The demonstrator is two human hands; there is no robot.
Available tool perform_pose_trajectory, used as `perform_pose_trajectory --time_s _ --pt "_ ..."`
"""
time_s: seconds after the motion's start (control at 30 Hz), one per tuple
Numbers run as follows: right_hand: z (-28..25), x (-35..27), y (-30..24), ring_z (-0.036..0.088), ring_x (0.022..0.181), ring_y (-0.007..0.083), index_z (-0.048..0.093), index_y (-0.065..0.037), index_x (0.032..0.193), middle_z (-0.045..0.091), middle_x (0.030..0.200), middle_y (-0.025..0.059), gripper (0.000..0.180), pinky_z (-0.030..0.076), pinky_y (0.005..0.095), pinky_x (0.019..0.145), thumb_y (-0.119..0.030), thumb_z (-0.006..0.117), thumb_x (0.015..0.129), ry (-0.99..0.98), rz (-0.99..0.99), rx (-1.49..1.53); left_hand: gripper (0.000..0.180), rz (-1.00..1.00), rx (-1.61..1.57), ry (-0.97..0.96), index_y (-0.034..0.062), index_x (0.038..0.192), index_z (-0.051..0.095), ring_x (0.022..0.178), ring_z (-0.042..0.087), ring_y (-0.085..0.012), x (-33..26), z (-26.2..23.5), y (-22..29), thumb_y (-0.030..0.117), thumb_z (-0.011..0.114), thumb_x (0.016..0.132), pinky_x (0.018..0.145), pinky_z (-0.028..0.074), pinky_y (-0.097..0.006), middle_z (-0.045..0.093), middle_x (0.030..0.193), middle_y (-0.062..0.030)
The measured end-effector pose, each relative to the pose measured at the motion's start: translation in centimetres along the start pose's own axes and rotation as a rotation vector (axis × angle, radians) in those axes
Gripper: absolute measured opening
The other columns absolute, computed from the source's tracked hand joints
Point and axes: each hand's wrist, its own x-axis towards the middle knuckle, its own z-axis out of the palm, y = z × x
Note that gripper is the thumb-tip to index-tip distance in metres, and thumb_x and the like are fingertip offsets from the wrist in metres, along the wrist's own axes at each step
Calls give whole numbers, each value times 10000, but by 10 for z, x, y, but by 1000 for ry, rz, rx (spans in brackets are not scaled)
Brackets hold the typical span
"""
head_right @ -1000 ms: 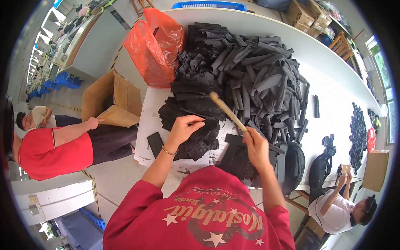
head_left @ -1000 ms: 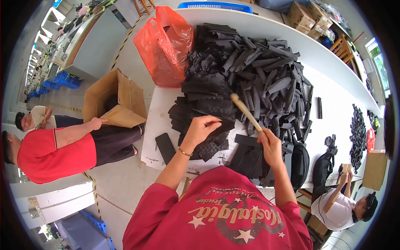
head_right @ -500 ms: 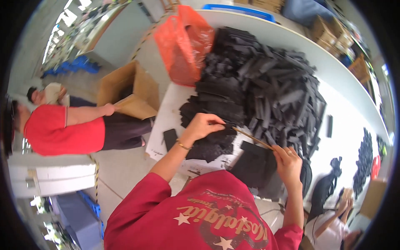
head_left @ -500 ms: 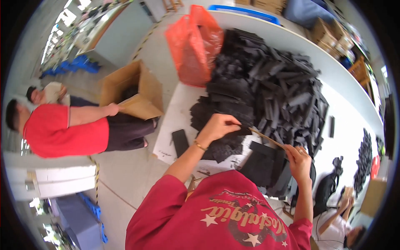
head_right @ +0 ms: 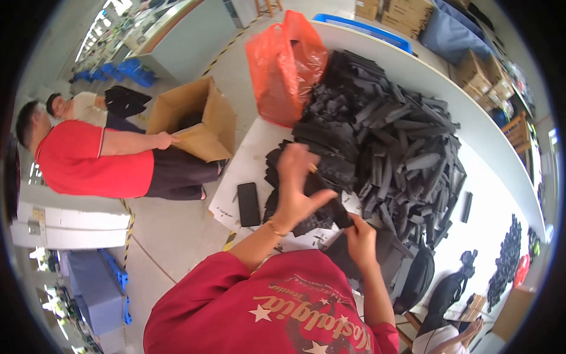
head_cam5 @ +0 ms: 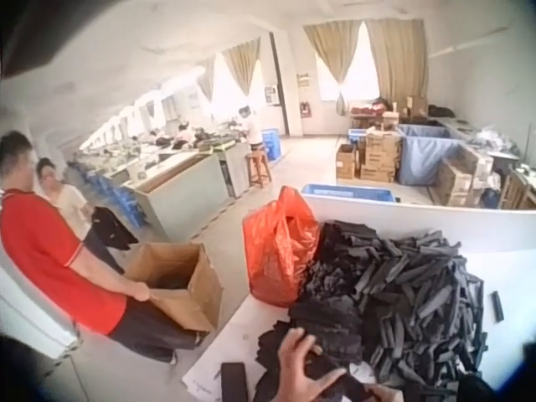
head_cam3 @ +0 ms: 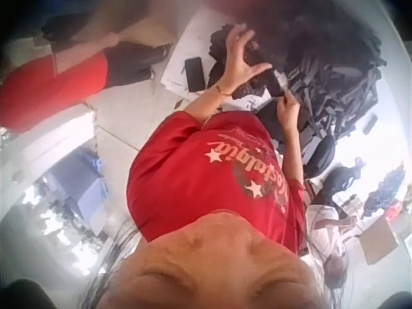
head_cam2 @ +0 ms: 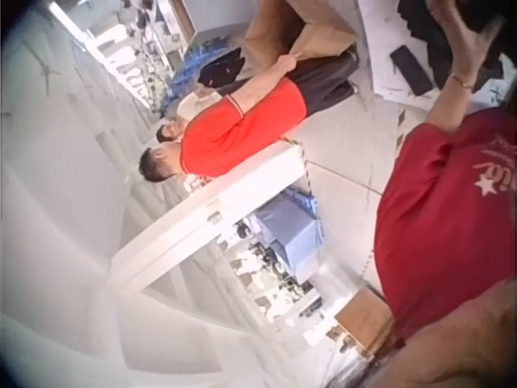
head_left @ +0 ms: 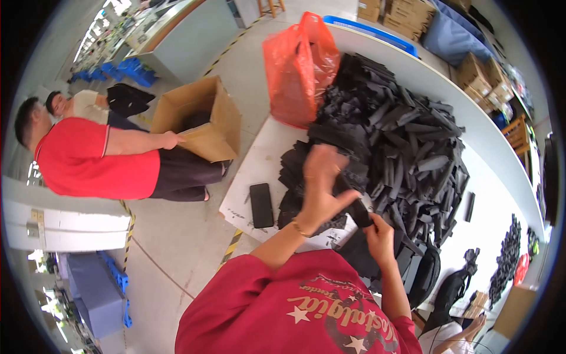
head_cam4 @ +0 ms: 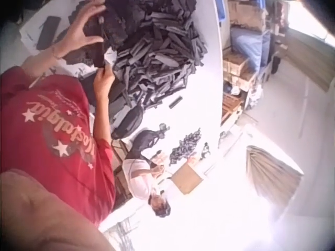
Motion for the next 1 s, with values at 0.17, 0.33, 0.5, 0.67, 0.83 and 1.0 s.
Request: perform_pose_trajectory --time_s 0.17,0.33,0.5,0.67,0.83,1.0 --pt "39 1 -4 659 700 299 623 40 1072 649 800 203 259 504 351 647 36 542 827 38 -68 53 321 -1128 -1277 41 11 1152 580 943 640 -235 -65 23 -46 187 664 897 859 517 -359 656 956 -96" --pt "61 -5 -7 629 730 404 610 51 1031 631 812 234 184 496 416 638 -5 585 858 302 -228 -73 254 -1167 -1284 255 27 1049 626 791 661 -232 -73 49 -37 239 655 911 778 545 -373 656 811 -80" --pt "59 -30 11 629 681 394 622 38 963 614 739 230 130 481 425 584 -72 594 899 156 -39 -91 226 -1223 -1148 381 25 959 638 600 614 -196 -58 47 -42 237 677 895 614 549 -370 631 728 -68" --pt "41 -63 21 615 578 323 637 22 937 586 673 218 123 453 382 525 -93 609 901 -26 74 -25 242 -1182 -966 360 7 916 632 456 464 -96 -55 40 -64 244 679 896 446 390 -252 575 635 -33" --pt "1 -109 25 507 493 98 643 18 932 550 559 77 129 418 281 476 -101 594 919 -119 127 39 259 -1113 -1042 421 42 902 623 344 287 -51 -27 22 -85 299 652 911 342 192 -219 424 502 39" --pt "-15 -92 5 423 496 57 564 5 787 490 531 44 231 350 267 447 -151 729 828 64 114 -123 259 -1143 -1139 372 46 980 595 371 311 -47 -20 46 -78 300 613 938 357 211 -217 447 516 28"
